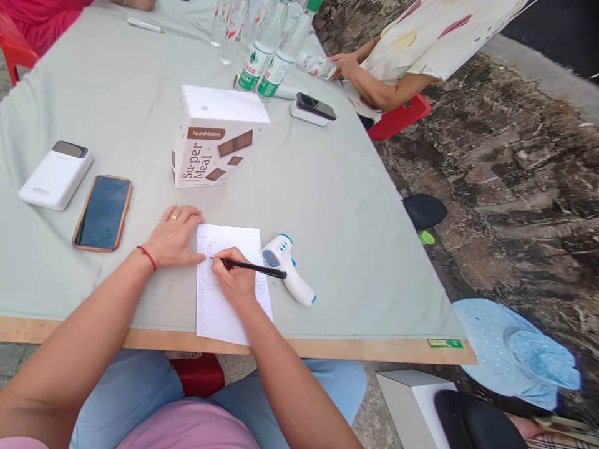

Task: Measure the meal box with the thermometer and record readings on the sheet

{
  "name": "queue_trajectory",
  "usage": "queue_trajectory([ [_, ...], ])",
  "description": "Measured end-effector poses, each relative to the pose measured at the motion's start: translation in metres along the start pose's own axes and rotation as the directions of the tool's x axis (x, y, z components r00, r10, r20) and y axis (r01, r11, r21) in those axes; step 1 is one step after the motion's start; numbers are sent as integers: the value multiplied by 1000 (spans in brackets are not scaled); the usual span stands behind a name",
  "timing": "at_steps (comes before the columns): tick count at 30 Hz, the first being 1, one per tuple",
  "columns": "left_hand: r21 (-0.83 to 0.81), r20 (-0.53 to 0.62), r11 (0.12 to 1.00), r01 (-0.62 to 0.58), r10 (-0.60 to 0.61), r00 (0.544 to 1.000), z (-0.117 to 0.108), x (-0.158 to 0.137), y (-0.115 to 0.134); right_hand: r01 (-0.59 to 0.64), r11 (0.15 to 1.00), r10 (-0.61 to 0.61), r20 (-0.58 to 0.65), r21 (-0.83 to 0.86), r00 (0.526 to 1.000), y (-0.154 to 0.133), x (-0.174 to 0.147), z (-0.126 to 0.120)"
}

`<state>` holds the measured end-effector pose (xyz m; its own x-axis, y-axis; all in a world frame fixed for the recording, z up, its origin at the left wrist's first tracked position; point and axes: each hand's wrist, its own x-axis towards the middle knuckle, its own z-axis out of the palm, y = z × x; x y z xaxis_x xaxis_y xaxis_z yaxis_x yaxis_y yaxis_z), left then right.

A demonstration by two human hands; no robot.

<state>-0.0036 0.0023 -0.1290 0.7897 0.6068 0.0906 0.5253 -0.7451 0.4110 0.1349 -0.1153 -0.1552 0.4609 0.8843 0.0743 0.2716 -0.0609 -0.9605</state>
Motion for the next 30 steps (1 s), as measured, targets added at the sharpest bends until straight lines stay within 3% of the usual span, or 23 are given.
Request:
queue_trajectory([
  [30, -17, -9, 1000, 5, -5, 1000, 1, 1, -1, 7, 1000, -7, 4, 2, 1000, 1, -1, -1],
])
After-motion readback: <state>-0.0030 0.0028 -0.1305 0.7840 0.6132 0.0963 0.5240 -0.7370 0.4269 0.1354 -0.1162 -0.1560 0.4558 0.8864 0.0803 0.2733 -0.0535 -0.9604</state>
